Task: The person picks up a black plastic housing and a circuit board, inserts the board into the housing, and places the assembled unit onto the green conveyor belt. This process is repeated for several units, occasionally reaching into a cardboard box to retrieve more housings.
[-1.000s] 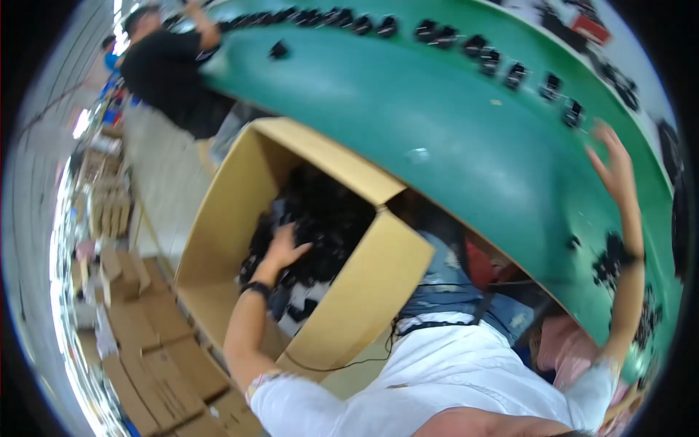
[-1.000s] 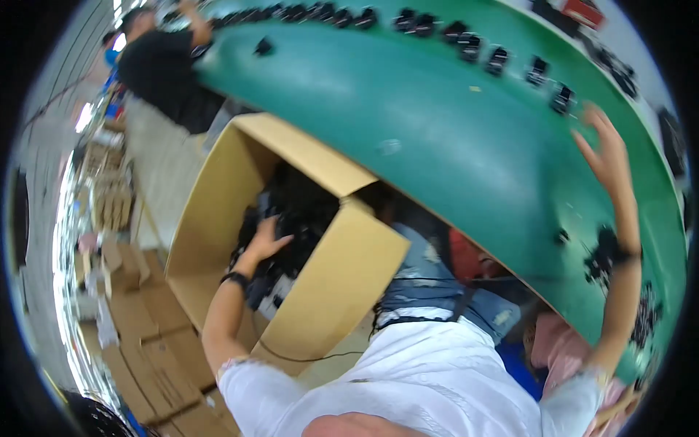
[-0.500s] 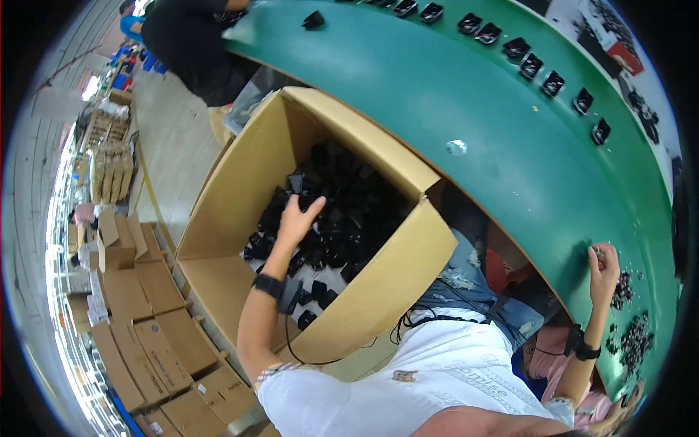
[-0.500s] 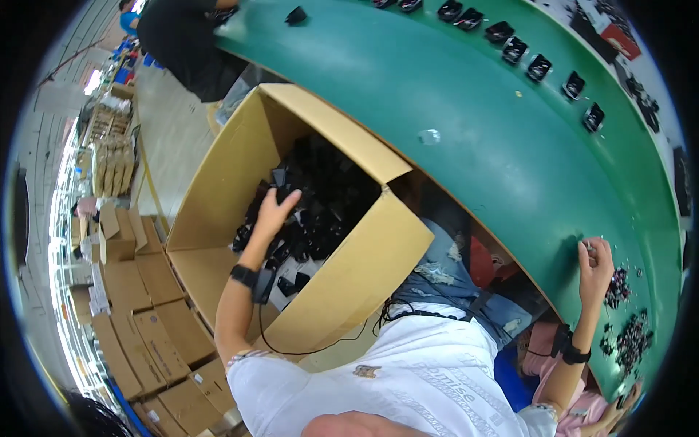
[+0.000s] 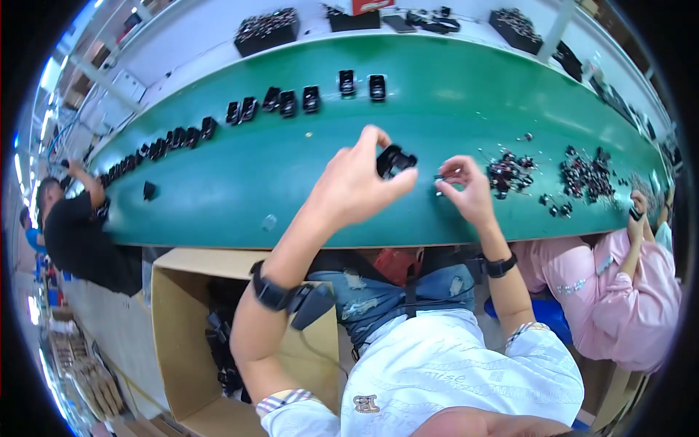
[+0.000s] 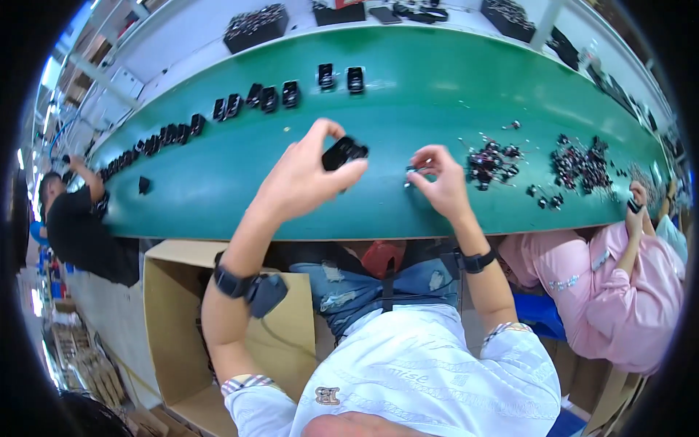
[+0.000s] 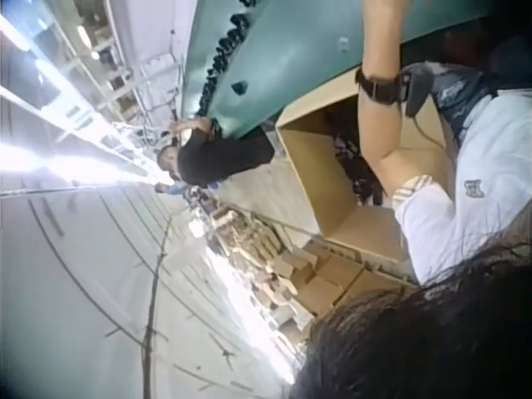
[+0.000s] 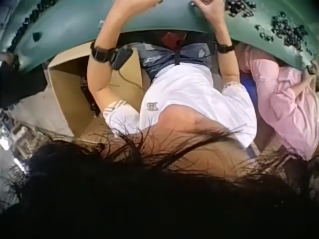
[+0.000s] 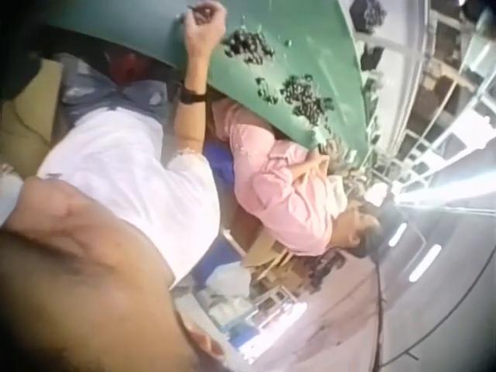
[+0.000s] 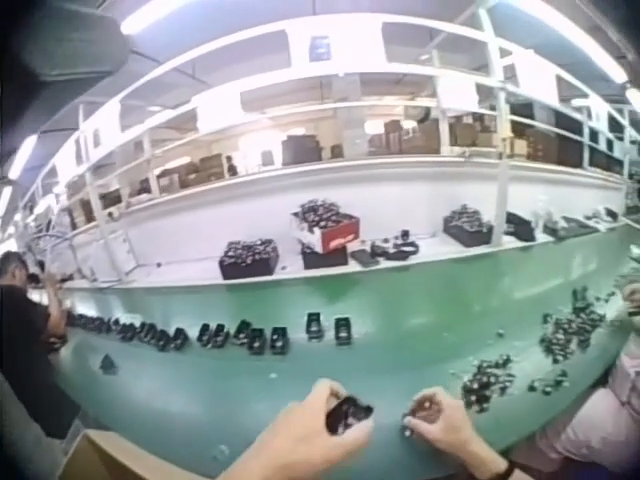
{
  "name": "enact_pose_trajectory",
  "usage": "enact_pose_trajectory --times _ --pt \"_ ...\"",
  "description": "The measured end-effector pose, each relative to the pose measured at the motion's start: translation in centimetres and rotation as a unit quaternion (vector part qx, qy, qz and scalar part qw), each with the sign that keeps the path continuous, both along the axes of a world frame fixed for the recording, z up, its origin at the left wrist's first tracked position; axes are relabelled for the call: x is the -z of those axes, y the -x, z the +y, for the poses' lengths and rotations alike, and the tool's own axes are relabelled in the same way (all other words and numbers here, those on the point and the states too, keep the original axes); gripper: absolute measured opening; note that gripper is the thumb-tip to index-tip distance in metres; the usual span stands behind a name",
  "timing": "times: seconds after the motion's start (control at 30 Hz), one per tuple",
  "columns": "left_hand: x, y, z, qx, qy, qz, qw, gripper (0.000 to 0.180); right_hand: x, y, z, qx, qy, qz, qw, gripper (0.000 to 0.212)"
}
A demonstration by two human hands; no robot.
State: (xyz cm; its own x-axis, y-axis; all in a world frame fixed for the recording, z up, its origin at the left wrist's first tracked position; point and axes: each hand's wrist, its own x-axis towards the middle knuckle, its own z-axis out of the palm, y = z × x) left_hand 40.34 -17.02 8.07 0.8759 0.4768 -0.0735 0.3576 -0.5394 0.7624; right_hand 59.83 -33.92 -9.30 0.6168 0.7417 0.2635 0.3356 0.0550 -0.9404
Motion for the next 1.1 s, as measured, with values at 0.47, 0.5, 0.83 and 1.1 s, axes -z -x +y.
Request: enact_pose_trajectory --times 0.47,0.5,0.83,1.1 --pt "17.8 -1.7 -6.4 -0.204 0.176 -0.224 0.937 0.042 0.0 -1.5 -2.1 0.003 0.066 -0.222 0.973 0.024" --pt "17.9 -2.0 -6.3 -0.196 0.155 -0.237 0.939 0.041 0.2 -1.6 -1.7 -0.006 0.077 -0.172 0.982 0.024" --pt "18.1 -2.1 -7.3 -0.187 0.06 -0.201 0.96 0.046 1.3 -3.0 -0.6 -0.046 0.015 0.054 0.997 0.018" --pt "19.8 -1.4 -6.3 -0.173 0.343 -0.349 0.854 0.035 -1.8 -2.2 -1.5 -0.093 -0.067 0.302 0.946 0.025"
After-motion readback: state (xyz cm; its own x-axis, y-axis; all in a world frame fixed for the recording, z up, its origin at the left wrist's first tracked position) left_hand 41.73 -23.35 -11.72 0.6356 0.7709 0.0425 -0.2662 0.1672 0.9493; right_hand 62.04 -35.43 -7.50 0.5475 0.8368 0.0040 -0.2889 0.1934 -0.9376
